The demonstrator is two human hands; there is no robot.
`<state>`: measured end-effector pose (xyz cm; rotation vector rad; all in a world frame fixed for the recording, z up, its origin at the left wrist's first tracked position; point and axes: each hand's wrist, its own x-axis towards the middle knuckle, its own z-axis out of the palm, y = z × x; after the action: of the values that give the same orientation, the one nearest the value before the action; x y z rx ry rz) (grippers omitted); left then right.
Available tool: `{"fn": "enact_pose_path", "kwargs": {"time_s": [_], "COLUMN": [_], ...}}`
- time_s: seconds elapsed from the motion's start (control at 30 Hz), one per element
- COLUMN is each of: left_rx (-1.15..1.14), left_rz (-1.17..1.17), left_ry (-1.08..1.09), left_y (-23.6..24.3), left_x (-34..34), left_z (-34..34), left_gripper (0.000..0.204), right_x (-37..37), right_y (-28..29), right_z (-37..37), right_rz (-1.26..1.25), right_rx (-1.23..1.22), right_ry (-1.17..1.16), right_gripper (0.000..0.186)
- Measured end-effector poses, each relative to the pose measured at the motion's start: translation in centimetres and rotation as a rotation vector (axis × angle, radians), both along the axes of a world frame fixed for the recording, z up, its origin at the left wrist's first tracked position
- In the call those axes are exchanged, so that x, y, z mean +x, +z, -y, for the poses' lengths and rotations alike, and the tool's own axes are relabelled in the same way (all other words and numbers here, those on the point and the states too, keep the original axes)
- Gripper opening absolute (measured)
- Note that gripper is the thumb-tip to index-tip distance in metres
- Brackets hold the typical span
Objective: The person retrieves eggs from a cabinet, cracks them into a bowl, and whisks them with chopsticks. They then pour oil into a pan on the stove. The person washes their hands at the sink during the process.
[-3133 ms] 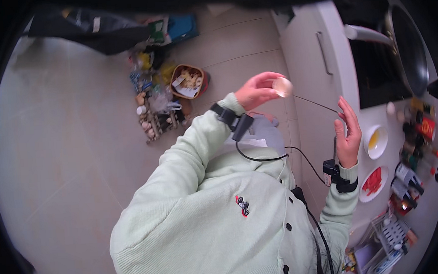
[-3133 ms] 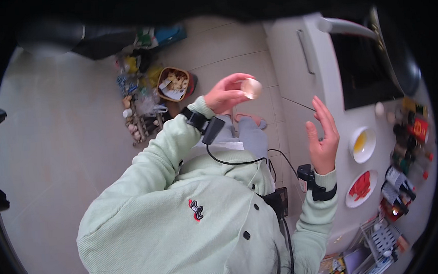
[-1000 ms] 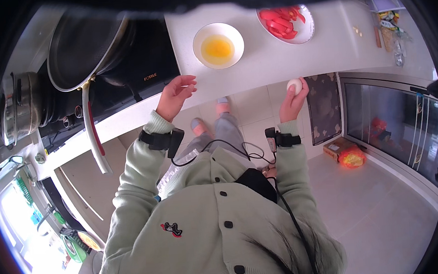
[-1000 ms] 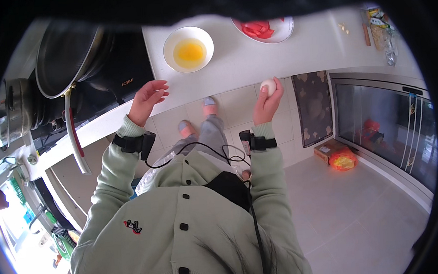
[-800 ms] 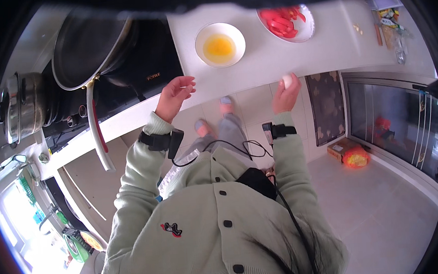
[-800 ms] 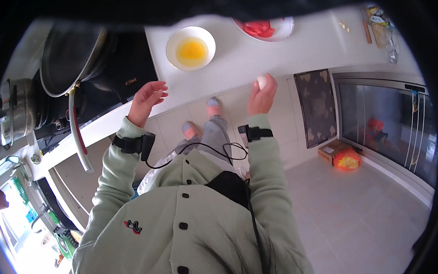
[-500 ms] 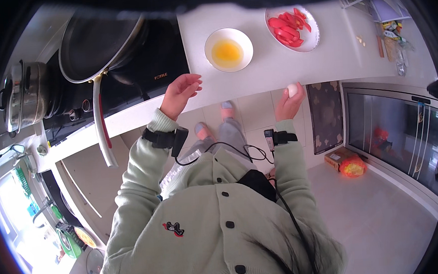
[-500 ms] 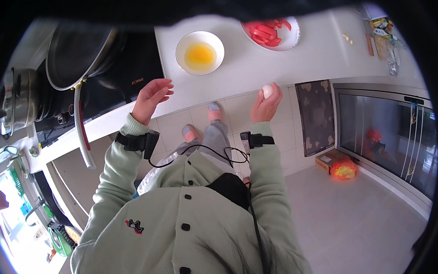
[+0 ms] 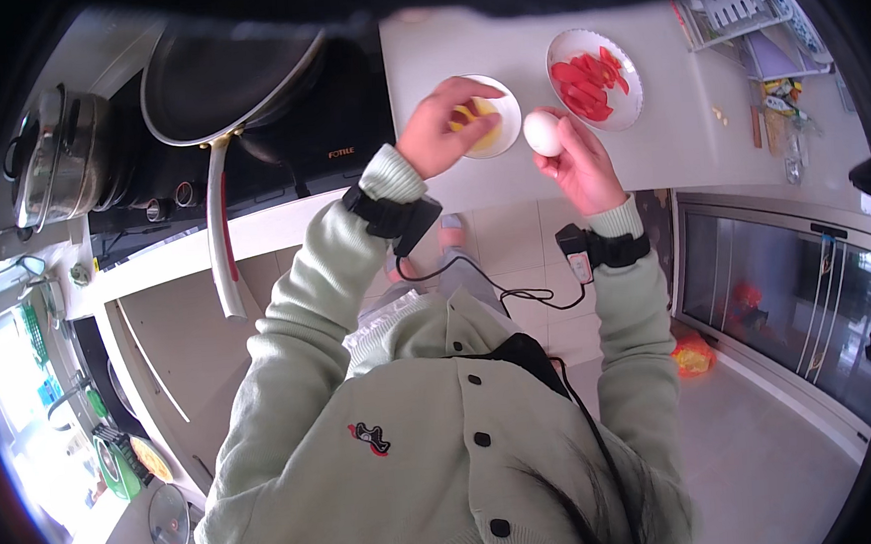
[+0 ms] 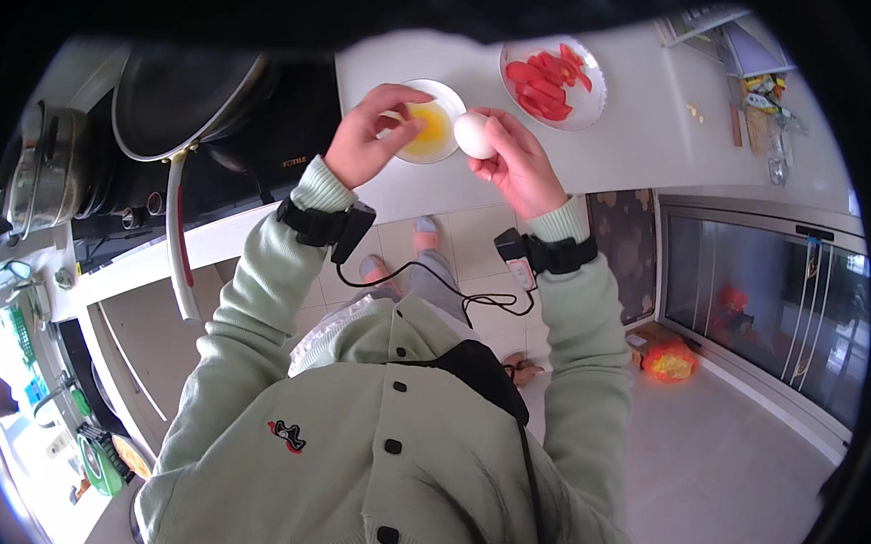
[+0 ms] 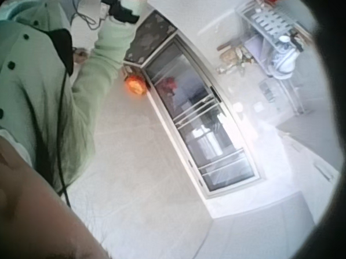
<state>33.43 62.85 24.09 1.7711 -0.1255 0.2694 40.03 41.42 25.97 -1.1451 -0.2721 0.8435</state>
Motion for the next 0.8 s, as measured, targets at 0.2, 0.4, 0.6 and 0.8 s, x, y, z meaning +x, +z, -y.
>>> {"fn": "enact_pose_path", "kwargs": {"time_s": [0.2,0.4,0.6,0.8], "left_rx": [-0.013,0.017,-0.002,0.059], "left_rz": [-0.094,-0.148,-0.257,-0.215], "left_ry": [-0.188,-0.073,-0.04,-0.006], "left_y": [2.5,1.2,0.3,-0.2], "left_x": [0.9,0.9,1.7,2.0], "left_z": [0.1,-0.7,-1.1,-1.2], "left_gripper": [0.039,0.04,0.041,0.042], "right_x": [2.4,3.7,4.8,5.2], "right_y": [0.5,0.1,0.2,-0.2], "right_z": [-3.0,-4.0,-4.7,-5.5], "right_rz": [0.06,0.237,0.763,0.853], "right_rx": [-0.229,-0.279,-0.47,-0.518], "right_ry": [0.095,0.171,0.271,0.247], "right_gripper": [0.034,0.035,0.037,0.035]}}
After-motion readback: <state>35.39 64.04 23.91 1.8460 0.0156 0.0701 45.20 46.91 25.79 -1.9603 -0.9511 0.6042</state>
